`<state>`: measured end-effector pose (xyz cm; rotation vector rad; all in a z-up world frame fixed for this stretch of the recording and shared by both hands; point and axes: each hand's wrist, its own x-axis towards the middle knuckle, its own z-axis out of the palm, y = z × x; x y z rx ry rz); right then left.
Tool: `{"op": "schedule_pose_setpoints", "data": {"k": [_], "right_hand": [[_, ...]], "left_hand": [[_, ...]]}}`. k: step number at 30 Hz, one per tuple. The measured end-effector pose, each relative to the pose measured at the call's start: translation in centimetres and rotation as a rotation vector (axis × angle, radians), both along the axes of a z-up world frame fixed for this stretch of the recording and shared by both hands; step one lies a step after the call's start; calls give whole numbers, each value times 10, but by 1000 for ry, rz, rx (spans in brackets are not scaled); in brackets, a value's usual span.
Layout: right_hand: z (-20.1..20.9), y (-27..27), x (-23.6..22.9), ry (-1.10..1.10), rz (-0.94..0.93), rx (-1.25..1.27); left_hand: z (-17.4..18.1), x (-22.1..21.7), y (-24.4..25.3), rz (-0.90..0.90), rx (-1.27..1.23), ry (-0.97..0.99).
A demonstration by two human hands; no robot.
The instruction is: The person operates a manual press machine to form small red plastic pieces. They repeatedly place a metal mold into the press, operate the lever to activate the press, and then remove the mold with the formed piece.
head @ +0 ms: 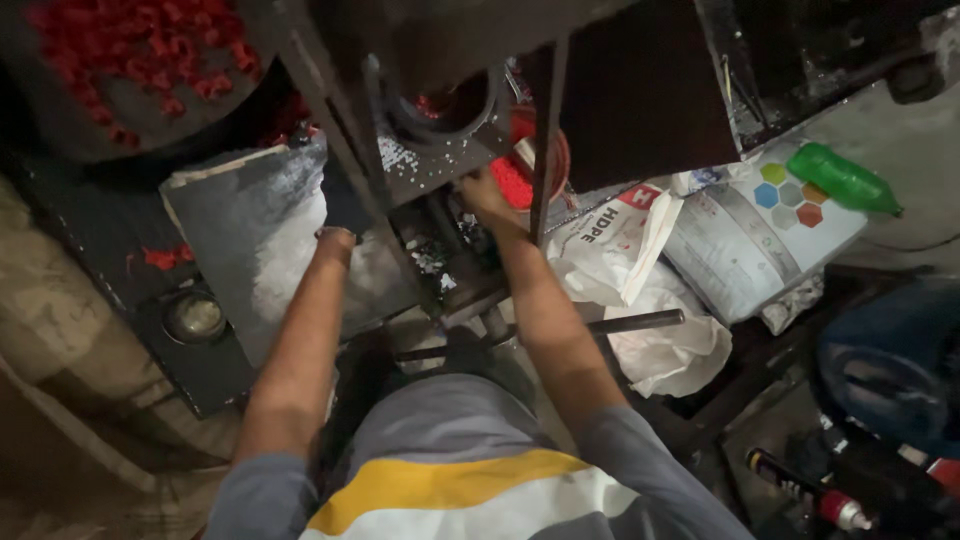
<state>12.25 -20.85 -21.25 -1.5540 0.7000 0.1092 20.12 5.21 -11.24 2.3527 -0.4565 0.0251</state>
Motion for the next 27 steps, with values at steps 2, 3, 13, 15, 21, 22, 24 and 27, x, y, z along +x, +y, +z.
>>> {"op": "schedule_pose_setpoints", "data": {"k": [2,3,13,15,21,22,24,27], "right_hand": [[1,1,3,-32,125,-96],[5,2,4,-175,249,-187],[181,60,-98,-425,-21,-445],[221,89,-137,-499,12,-504],[279,164,-174,-266,420,-135],[278,174,-169,-129,495,108],[266,193,-153,83,665,-166],[236,232,-117,-529,769,-810]], "left_hand": [[14,2,4,-17,-15,51],[22,3,7,-20,-25,78],[69,-42,59,102,-303,149],[74,-62,85,150,-221,145],[78,-137,144,365,-129,176],[75,-145,152,368,-135,140],[65,-160,169,212,-495,192],[47,-167,201,276,-552,383]]}}
